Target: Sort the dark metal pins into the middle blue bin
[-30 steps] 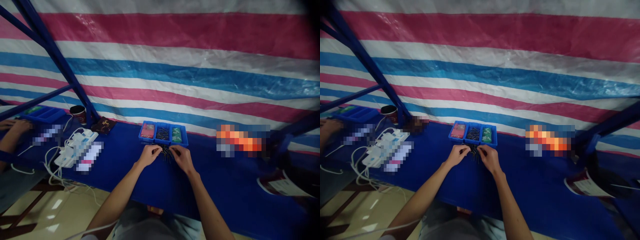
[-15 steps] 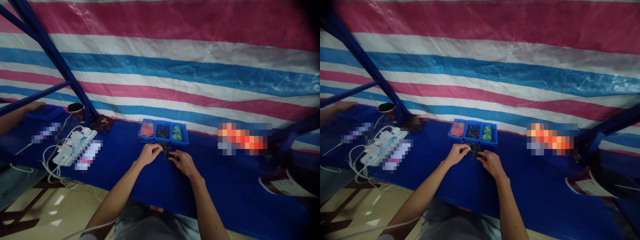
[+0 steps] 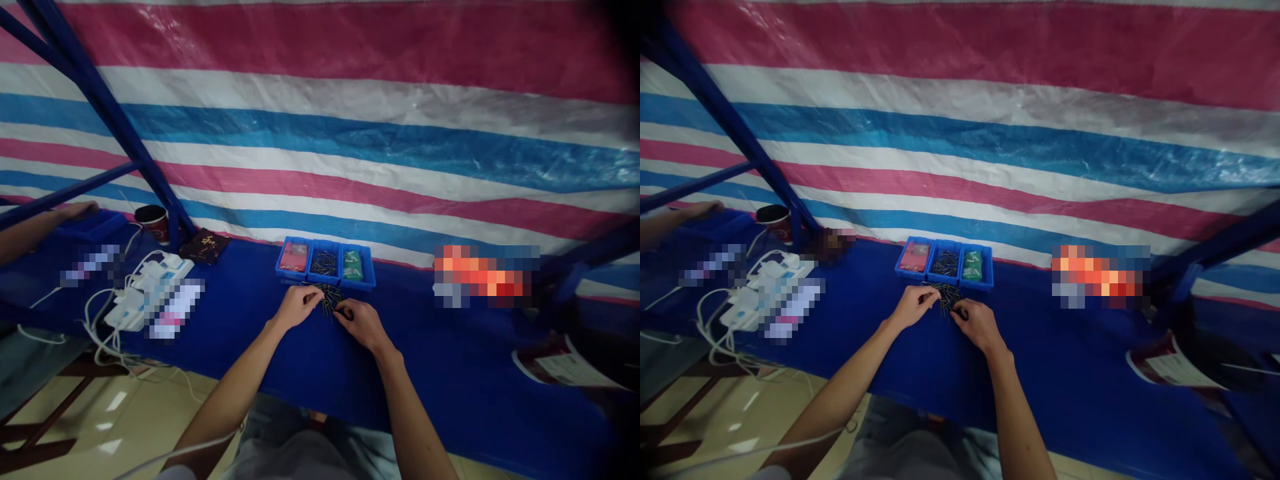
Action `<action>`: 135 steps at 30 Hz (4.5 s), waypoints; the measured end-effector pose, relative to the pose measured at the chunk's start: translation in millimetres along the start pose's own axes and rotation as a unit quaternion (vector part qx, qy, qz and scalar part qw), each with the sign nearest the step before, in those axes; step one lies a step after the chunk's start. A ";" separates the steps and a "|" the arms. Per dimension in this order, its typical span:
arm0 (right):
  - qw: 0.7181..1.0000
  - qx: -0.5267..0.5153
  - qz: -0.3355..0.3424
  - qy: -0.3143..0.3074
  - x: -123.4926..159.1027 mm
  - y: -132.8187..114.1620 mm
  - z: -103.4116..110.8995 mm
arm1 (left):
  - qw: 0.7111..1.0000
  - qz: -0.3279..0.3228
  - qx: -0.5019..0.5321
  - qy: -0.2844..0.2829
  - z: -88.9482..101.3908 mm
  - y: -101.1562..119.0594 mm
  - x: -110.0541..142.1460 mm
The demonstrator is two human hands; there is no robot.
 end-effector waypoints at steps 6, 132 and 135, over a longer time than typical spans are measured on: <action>0.999 0.026 0.003 0.031 -1.8 -2.7 4.2 | 1.000 -0.005 -0.002 0.006 -0.1 -1.9 -1.7; 0.981 0.039 0.114 0.150 -5.7 -43.7 14.8 | 0.997 -0.074 -0.022 -0.032 -7.9 19.8 8.6; 0.980 0.071 0.116 0.142 -7.3 -45.7 13.8 | 0.996 -0.076 -0.022 -0.030 -7.6 19.7 8.5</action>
Point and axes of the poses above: each hand's wrist, its own x-axis away from the middle knuckle, its own z-axis out of the back of the hand, y = z × x, the point moved 9 cm from there along -x, towards the middle knuckle, and after that the axes turned 15 degrees about z, right-handed, at the moved point
